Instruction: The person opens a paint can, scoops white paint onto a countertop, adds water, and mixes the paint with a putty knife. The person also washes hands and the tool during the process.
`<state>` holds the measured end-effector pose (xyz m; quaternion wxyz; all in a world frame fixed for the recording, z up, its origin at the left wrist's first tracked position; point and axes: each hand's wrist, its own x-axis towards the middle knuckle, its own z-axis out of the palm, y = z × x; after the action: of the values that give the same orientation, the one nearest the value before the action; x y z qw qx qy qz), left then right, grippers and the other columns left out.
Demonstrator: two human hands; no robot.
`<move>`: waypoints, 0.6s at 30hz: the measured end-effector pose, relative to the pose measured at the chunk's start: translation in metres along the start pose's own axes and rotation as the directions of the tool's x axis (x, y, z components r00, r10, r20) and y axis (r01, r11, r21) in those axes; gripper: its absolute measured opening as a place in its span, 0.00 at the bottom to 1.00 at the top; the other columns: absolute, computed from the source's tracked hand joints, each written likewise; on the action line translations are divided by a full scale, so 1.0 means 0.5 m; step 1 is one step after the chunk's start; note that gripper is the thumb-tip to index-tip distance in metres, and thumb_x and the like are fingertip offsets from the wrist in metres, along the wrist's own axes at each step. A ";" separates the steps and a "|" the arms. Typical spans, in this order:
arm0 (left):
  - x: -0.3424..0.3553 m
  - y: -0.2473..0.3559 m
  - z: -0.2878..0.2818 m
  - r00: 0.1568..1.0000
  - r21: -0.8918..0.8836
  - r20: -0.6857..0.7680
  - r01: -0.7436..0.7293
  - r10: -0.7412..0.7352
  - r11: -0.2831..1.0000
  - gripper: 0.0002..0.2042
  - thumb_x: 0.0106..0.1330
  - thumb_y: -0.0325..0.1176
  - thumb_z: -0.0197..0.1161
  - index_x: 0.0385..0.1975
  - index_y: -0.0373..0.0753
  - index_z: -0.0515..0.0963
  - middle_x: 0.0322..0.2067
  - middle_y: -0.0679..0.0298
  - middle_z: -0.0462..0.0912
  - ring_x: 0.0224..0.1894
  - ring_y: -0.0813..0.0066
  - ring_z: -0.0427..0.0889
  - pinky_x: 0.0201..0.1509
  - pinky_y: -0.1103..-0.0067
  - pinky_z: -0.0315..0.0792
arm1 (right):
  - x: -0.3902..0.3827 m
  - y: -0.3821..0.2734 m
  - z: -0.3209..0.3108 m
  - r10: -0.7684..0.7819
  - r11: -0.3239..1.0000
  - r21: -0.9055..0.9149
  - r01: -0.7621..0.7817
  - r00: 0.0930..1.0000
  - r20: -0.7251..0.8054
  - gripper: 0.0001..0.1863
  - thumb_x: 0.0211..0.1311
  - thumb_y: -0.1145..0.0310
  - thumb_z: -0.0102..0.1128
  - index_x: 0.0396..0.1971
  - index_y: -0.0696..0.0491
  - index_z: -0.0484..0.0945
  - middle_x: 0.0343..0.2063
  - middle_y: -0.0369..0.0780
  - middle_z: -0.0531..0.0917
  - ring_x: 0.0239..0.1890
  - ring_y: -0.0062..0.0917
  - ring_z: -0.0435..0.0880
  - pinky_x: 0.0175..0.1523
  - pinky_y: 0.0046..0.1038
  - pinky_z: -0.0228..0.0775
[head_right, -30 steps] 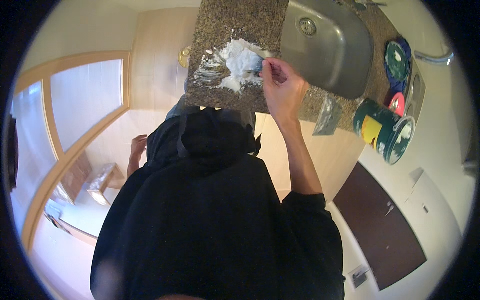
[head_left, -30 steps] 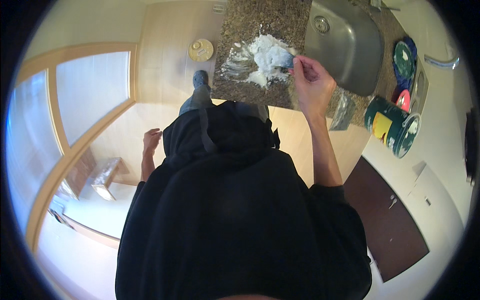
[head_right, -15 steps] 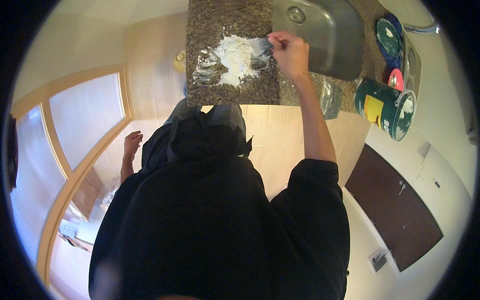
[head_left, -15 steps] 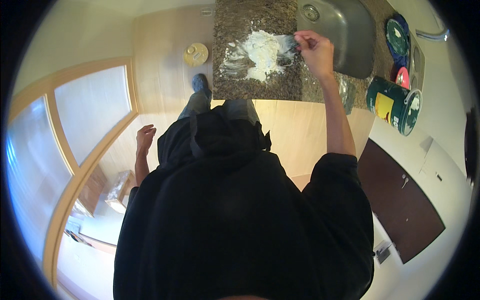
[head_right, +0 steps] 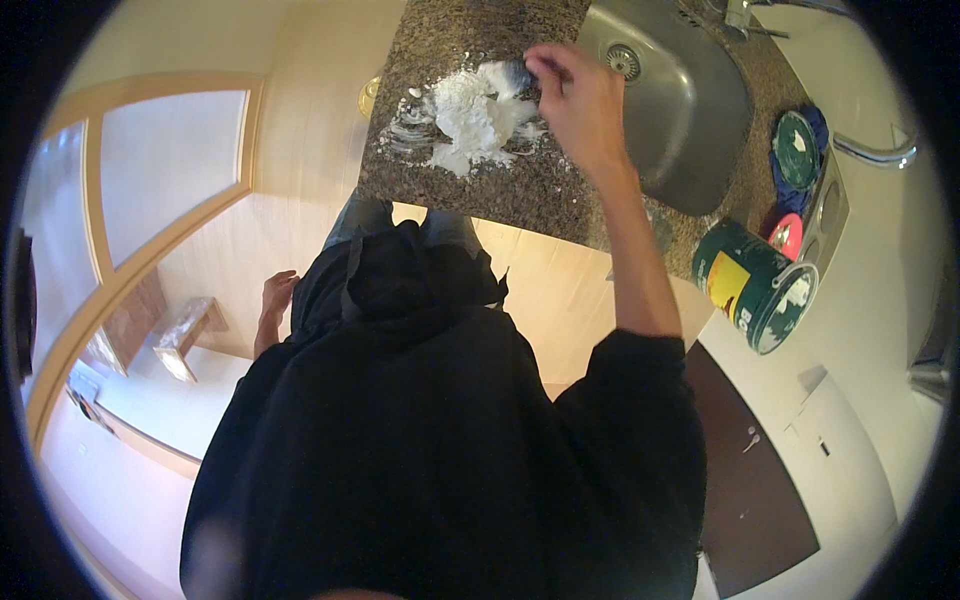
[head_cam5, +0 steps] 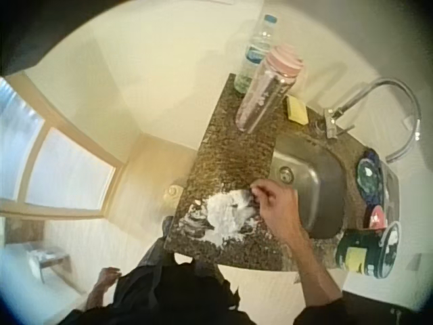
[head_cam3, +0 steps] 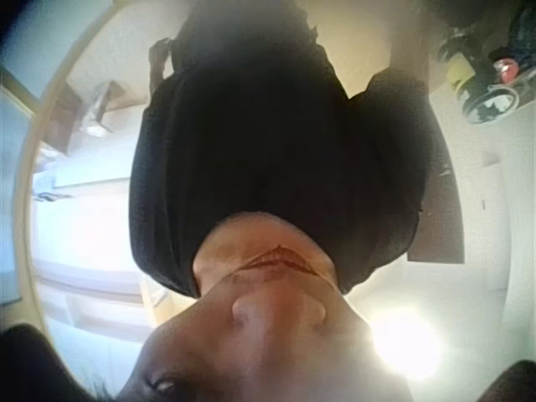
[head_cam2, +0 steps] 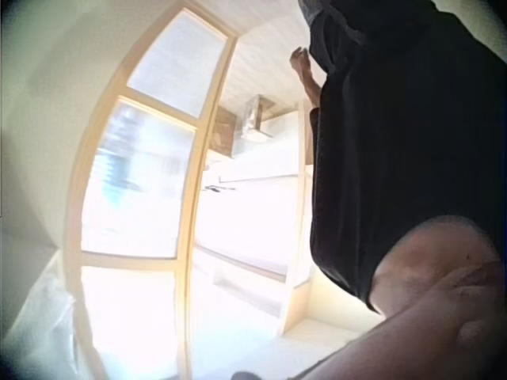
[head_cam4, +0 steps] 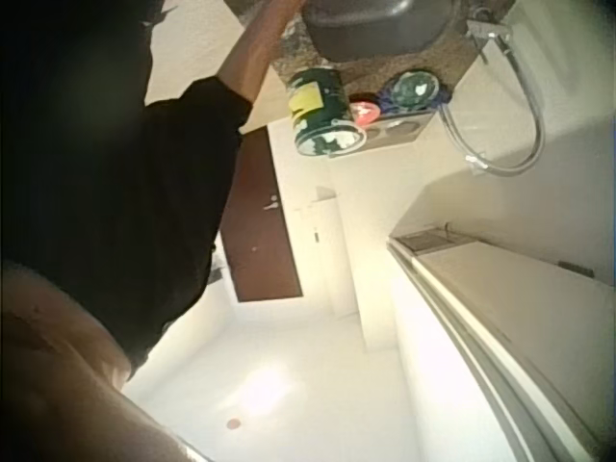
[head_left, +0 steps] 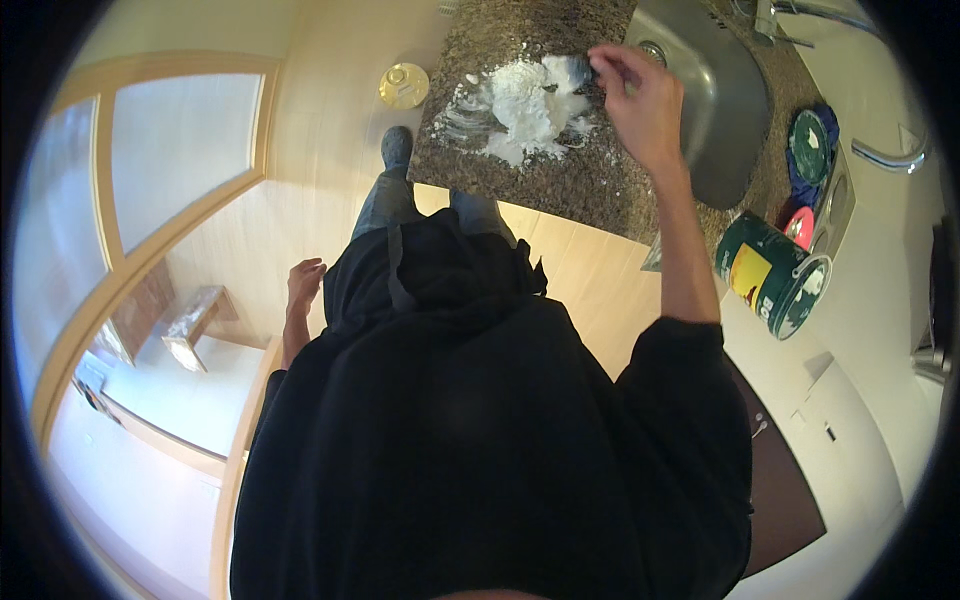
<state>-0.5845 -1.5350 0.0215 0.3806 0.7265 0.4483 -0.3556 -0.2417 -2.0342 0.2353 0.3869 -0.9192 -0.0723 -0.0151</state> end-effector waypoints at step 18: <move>-0.083 -0.119 0.151 0.982 -0.151 0.034 0.187 -0.184 0.971 0.20 0.59 0.37 0.71 0.51 0.36 0.82 0.45 0.55 0.87 0.48 0.68 0.85 0.53 0.74 0.77 | -0.123 0.011 -0.008 -0.649 0.720 -0.065 0.691 0.703 0.290 0.15 0.50 0.83 0.64 0.40 0.58 0.85 0.39 0.41 0.85 0.44 0.34 0.87 0.49 0.30 0.81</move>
<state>-0.6668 -1.5984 0.0087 0.4049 0.6466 0.5362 -0.3612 -0.3018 -2.0484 0.2289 0.2634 -0.8528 -0.4484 -0.0468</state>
